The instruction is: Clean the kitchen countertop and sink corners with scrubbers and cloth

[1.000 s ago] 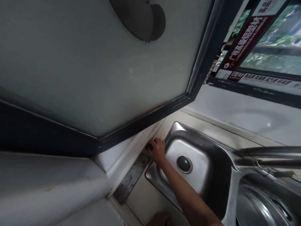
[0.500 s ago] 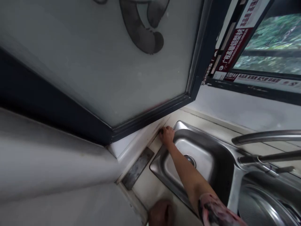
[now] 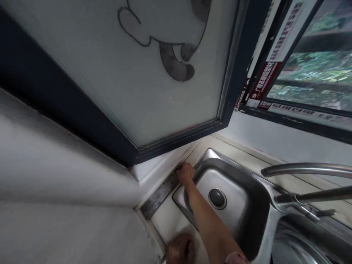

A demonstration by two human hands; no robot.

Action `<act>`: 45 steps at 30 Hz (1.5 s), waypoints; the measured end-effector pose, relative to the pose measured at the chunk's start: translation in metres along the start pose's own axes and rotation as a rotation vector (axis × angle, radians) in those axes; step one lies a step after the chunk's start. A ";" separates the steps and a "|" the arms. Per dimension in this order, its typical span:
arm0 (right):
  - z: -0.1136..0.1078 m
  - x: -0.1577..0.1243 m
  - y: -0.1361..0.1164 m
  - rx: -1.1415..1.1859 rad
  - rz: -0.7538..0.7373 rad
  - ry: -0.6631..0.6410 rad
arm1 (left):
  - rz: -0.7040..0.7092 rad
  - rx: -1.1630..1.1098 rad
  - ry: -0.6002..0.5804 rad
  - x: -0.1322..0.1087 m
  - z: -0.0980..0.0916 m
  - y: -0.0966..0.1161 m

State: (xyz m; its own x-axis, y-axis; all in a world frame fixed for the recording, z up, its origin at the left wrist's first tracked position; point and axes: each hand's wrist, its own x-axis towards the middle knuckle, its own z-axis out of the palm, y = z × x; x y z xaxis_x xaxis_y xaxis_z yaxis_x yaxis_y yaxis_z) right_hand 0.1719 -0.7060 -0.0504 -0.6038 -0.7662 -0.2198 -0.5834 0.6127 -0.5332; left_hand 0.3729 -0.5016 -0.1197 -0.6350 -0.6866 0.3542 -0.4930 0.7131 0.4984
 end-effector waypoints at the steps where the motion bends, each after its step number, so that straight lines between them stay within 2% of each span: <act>1: 0.001 0.002 -0.002 0.018 0.033 0.007 | 0.008 -0.012 0.004 0.001 -0.002 0.001; 3: 0.005 0.004 -0.003 0.052 0.045 0.030 | 0.005 -0.030 0.003 0.001 -0.005 0.002; 7: 0.020 0.004 0.004 0.087 -0.022 0.103 | -0.035 -0.069 -0.003 -0.001 0.000 0.004; 11: 0.040 0.000 0.012 0.134 -0.112 0.239 | -0.076 -0.090 0.032 -0.008 0.007 0.002; 15: 0.051 0.002 0.020 0.165 -0.181 0.321 | -0.089 -0.082 -0.006 -0.013 0.008 0.001; 18: 0.038 0.023 0.032 0.145 -0.154 0.313 | -0.083 -0.076 0.028 -0.016 0.010 0.000; 21: 0.010 0.060 0.045 0.094 -0.093 0.291 | -0.068 -0.082 0.049 -0.017 0.011 0.000; 24: -0.017 0.093 0.053 0.043 -0.049 0.242 | -0.096 -0.105 0.014 -0.016 0.010 0.002; 27: -0.031 0.103 0.051 0.018 -0.007 0.188 | -0.095 -0.102 0.001 -0.013 0.008 0.003; 30: -0.033 0.089 0.041 0.037 0.028 0.142 | -0.067 -0.107 0.028 -0.011 0.008 0.002; 33: -0.023 0.058 0.027 0.066 0.062 0.074 | -0.058 -0.097 0.044 -0.008 0.009 0.001; 38: -0.001 0.015 0.011 0.067 -0.019 0.057 | -0.031 -0.063 0.035 -0.005 0.008 0.000; 42: 0.009 0.010 0.011 0.065 -0.055 0.092 | -0.051 -0.068 0.052 -0.007 0.009 -0.001; 45: 0.018 0.012 0.014 0.065 -0.094 0.166 | -0.068 -0.075 0.021 -0.011 0.011 -0.003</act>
State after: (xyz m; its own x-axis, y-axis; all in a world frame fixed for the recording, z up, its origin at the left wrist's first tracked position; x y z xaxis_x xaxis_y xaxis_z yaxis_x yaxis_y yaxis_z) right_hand 0.1666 -0.7103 -0.0753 -0.6332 -0.7734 -0.0316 -0.6082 0.5223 -0.5977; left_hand 0.3749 -0.4950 -0.1336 -0.5890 -0.7361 0.3335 -0.4877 0.6528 0.5796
